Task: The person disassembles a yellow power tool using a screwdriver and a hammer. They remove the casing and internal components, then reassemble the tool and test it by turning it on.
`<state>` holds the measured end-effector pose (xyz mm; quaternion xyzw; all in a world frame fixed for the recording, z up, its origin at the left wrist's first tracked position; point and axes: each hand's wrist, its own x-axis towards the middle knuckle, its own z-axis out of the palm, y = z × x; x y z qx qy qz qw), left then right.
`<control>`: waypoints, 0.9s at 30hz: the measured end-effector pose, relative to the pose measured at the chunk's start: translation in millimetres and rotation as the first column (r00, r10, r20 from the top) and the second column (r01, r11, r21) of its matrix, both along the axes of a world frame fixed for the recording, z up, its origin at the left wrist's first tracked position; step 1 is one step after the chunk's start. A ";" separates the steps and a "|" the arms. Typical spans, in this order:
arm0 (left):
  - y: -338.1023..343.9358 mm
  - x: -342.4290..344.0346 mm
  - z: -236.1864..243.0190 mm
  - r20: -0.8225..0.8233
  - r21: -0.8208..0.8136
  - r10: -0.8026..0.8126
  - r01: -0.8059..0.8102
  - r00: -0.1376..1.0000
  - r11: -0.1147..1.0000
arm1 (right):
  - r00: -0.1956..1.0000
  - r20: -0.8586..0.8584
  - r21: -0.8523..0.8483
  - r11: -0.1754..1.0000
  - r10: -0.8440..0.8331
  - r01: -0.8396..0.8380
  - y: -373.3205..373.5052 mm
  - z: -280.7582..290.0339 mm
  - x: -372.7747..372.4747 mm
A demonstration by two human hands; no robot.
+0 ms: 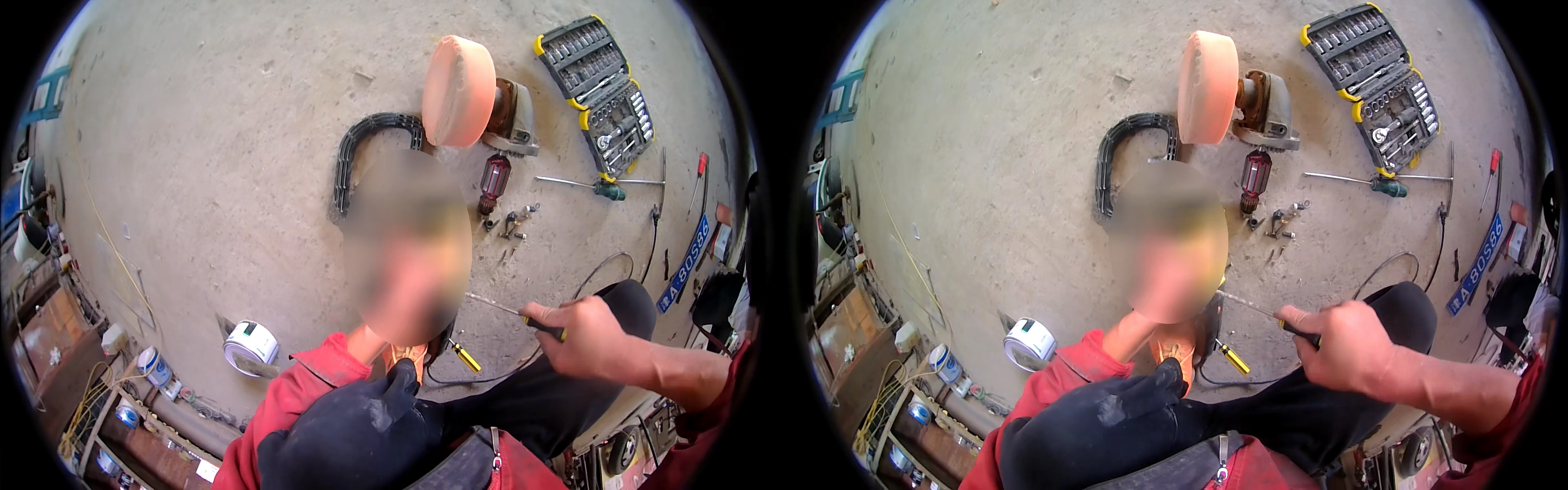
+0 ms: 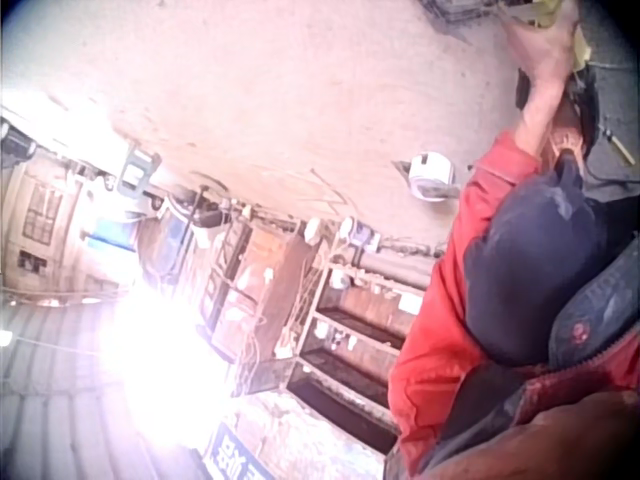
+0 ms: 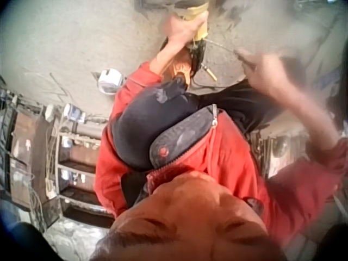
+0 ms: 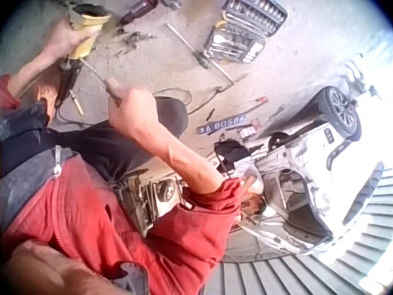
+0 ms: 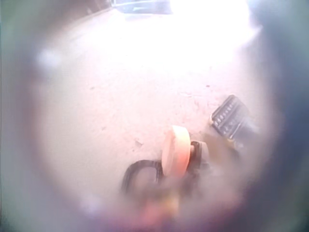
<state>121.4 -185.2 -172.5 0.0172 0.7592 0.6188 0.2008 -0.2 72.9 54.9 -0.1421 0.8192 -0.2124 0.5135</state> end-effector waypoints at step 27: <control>13.5 -53.6 55.2 0.429 0.045 0.353 -0.411 0.831 0.911 | 0.976 -0.070 -0.201 0.961 -0.206 0.188 47.9 -26.6 57.0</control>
